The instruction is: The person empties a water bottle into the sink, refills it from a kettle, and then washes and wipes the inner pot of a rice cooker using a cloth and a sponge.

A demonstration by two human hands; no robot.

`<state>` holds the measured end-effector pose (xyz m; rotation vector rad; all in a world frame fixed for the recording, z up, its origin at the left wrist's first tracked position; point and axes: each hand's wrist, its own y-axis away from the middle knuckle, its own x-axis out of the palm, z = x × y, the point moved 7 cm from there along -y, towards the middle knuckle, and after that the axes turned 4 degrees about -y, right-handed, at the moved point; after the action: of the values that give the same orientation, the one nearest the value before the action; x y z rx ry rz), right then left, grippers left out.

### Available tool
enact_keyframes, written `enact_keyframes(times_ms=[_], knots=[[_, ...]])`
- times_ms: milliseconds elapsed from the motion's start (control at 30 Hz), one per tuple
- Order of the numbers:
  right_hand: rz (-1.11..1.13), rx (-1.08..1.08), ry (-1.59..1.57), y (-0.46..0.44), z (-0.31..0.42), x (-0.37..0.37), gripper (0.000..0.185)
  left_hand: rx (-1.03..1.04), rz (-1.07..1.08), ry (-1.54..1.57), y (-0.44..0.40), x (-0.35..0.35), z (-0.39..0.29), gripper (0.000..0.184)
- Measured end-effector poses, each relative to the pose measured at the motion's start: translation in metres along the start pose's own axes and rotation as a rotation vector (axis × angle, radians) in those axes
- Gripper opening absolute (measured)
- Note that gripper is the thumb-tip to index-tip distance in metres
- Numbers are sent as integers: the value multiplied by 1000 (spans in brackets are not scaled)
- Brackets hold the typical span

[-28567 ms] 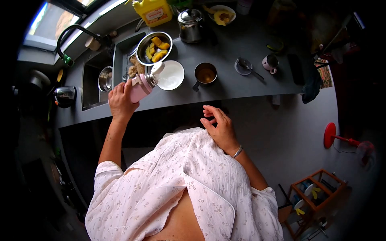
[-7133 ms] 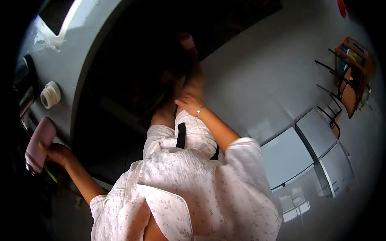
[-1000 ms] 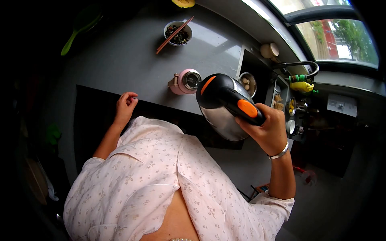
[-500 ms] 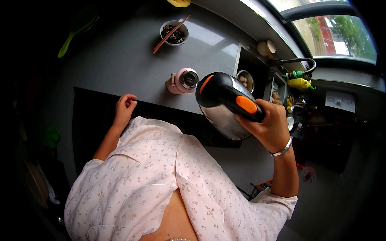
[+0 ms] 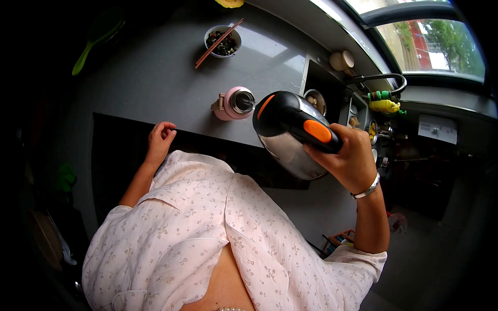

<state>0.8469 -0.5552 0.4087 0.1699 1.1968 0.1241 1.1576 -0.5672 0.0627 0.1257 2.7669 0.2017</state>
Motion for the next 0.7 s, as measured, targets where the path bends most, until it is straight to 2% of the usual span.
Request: enact_keyframes(times_ms=[700], knots=[[52,16,6,-9,7,-2,30,17,-24,20,-1,-1,0,14]])
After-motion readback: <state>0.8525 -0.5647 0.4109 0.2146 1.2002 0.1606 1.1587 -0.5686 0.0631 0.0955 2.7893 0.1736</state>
